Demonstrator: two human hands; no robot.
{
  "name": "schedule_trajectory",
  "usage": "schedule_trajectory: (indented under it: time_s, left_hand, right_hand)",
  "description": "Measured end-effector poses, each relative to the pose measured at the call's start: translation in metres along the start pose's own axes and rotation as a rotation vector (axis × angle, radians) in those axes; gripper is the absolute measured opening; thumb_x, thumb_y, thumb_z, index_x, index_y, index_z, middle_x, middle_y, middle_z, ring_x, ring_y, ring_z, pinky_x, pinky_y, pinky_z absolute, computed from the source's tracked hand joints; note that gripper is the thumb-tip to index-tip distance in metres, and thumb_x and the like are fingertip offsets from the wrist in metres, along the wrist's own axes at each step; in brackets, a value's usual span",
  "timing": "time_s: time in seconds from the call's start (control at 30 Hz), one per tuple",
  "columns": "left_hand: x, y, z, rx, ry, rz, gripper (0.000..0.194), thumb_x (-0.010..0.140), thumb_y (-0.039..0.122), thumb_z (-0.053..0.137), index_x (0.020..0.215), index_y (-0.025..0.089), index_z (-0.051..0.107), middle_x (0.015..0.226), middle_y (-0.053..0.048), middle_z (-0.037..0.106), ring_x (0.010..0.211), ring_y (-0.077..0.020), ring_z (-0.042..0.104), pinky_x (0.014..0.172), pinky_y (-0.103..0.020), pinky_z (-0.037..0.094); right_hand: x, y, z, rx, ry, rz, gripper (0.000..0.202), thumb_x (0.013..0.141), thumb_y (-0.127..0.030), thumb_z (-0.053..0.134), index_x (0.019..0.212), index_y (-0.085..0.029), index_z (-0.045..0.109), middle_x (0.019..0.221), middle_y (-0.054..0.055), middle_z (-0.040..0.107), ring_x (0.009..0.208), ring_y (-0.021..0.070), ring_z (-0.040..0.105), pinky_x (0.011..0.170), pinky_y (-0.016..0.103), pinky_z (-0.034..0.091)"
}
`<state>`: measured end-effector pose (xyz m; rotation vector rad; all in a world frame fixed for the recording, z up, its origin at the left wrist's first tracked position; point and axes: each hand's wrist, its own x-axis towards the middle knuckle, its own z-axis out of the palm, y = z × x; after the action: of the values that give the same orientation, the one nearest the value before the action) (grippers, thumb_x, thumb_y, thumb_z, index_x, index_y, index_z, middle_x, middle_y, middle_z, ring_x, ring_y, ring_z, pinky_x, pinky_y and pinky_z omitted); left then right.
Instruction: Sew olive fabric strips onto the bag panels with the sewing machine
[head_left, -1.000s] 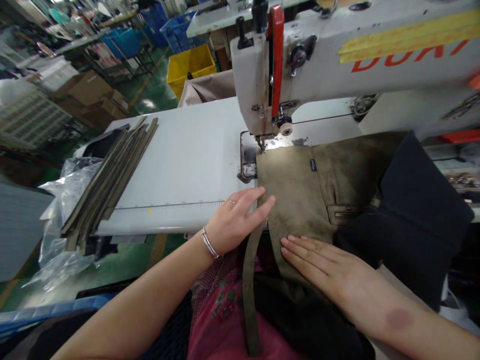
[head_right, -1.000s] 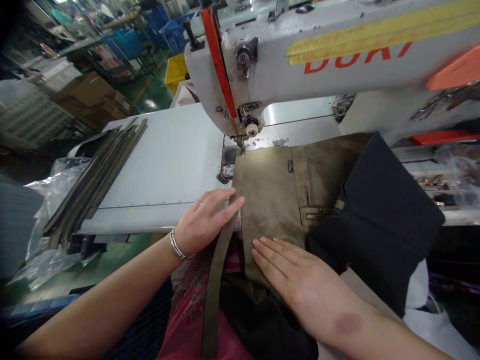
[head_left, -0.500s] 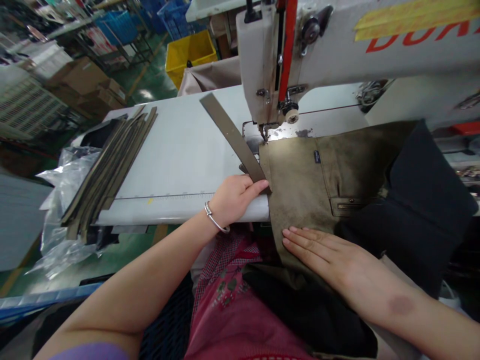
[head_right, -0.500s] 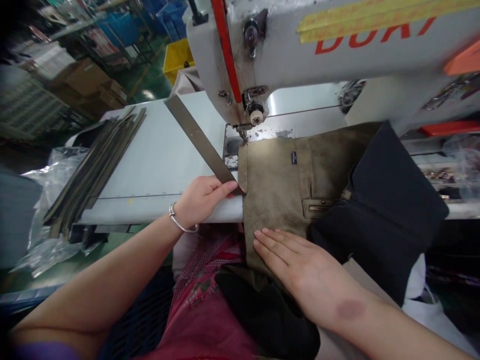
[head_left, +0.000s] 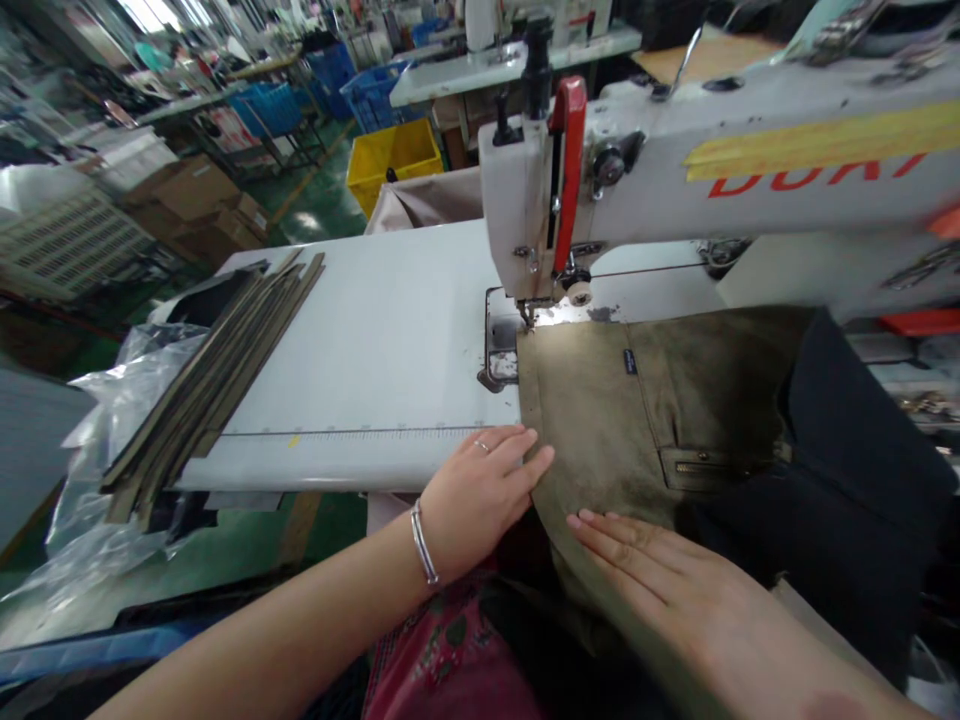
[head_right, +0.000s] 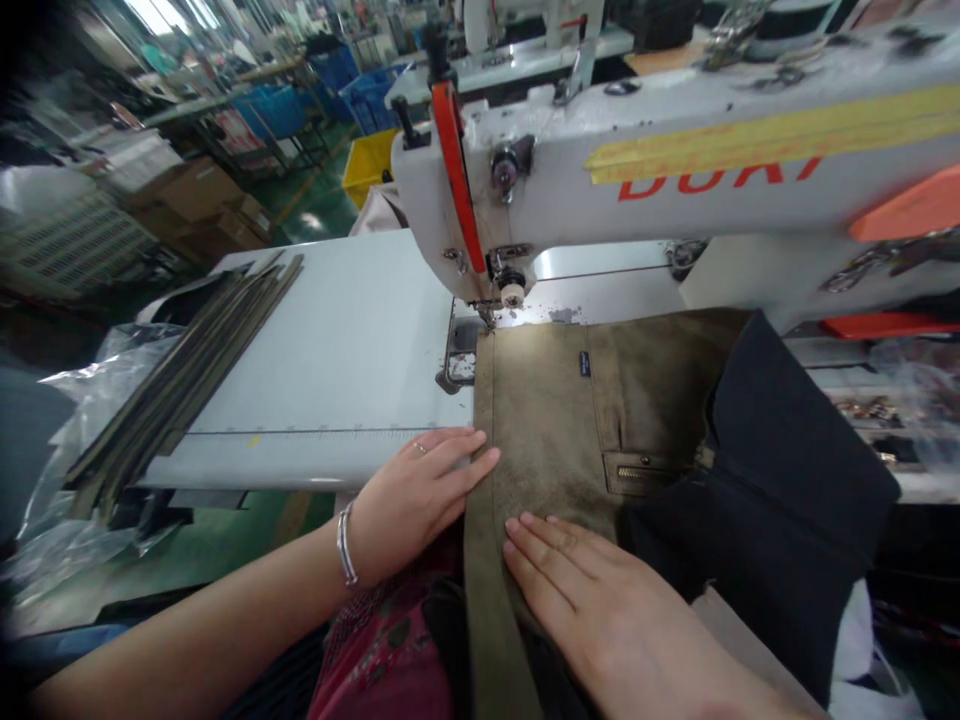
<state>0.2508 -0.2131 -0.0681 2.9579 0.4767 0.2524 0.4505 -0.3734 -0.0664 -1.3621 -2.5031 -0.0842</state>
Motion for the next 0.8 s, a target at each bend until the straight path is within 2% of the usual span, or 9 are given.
schedule_trajectory:
  time_s: [0.07,0.2,0.37,0.53,0.8]
  left_hand:
    - [-0.006,0.002,0.005,0.047,0.010,0.019,0.038,0.096,0.023,0.046,0.133,0.015,0.052,0.136,-0.012,0.054,0.127,-0.0241,0.048,0.107,-0.043,0.044]
    - [-0.005,-0.001,0.007,0.053,0.031,0.036,0.036,0.097,0.023,0.044,0.131,0.015,0.053,0.133,-0.012,0.056,0.125,-0.0231,0.051,0.109,-0.043,0.044]
    - [0.005,-0.011,0.007,0.047,0.008,0.021,0.035,0.097,0.022,0.044,0.130,0.017,0.053,0.132,-0.011,0.057,0.122,-0.0222,0.053,0.110,-0.044,0.042]
    - [0.016,-0.023,0.006,0.069,-0.030,0.030,0.035,0.097,0.024,0.044,0.131,0.016,0.052,0.132,-0.011,0.055,0.121,-0.0227,0.053,0.109,-0.045,0.041]
    - [0.037,-0.041,0.004,0.118,0.002,0.043,0.033,0.097,0.021,0.043,0.128,0.016,0.055,0.127,-0.011,0.056,0.116,-0.0230,0.053,0.104,-0.042,0.044]
  right_hand:
    - [0.002,0.000,-0.004,-0.012,0.002,-0.001,0.050,0.083,-0.005,0.036,0.126,-0.016,0.060,0.133,0.003,0.060,0.118,0.0128,0.058,0.094,0.024,0.053]
    - [0.005,0.003,-0.007,0.004,-0.022,0.005,0.053,0.082,-0.003,0.037,0.128,-0.018,0.059,0.133,0.003,0.060,0.119,0.0124,0.057,0.098,0.023,0.050]
    - [0.009,0.011,-0.004,0.021,-0.037,0.007,0.055,0.082,-0.002,0.036,0.129,-0.019,0.059,0.133,0.002,0.059,0.121,0.0125,0.056,0.099,0.024,0.049]
    - [0.017,0.021,0.000,-0.010,-0.042,-0.011,0.053,0.081,-0.004,0.036,0.126,-0.017,0.061,0.133,0.004,0.059,0.119,0.0143,0.058,0.094,0.025,0.054]
    - [0.032,0.036,0.003,0.031,-0.016,0.010,0.057,0.075,-0.003,0.038,0.126,-0.014,0.060,0.136,0.005,0.057,0.123,0.0174,0.055,0.099,0.032,0.052]
